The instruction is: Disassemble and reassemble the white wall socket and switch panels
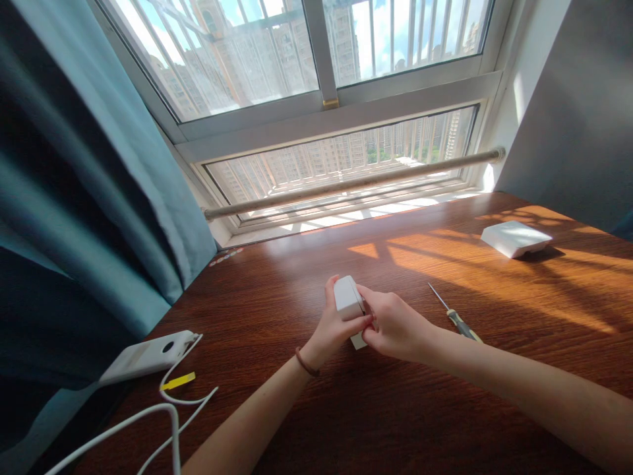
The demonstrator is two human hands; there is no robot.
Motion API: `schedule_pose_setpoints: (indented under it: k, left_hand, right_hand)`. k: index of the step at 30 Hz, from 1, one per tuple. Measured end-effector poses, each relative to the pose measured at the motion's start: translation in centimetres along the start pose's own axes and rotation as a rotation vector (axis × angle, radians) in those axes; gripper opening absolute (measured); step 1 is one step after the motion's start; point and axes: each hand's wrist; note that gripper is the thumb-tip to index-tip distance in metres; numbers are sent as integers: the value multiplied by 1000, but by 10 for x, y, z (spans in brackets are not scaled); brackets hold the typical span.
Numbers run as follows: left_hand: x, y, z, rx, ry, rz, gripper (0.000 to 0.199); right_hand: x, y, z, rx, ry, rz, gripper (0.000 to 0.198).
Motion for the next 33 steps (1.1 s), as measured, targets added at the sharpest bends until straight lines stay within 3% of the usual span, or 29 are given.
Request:
schedule_pose_setpoints:
  k: [7, 24, 28, 33]
  left_hand:
    - [-5, 2, 3, 243, 47, 183, 65]
    - [-6, 6, 4, 199, 37, 140, 65]
    - [-1, 5, 2, 88, 66, 106, 62]
    - [1, 5, -5, -314, 18, -148, 47]
  right_hand:
    - [-7, -7, 12, -55, 86, 56, 44]
    - [-9, -5, 13, -63, 126, 69, 47]
    - [-6, -10, 3, -53, 104, 55, 42]
    - [1, -10, -18, -32, 58, 2, 31]
Point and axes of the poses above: each hand's wrist, its own x-axis towards the middle knuckle, its own z-axis out of the palm, y = z × x, and after that the axes turned 4 degrees about z, right-handed
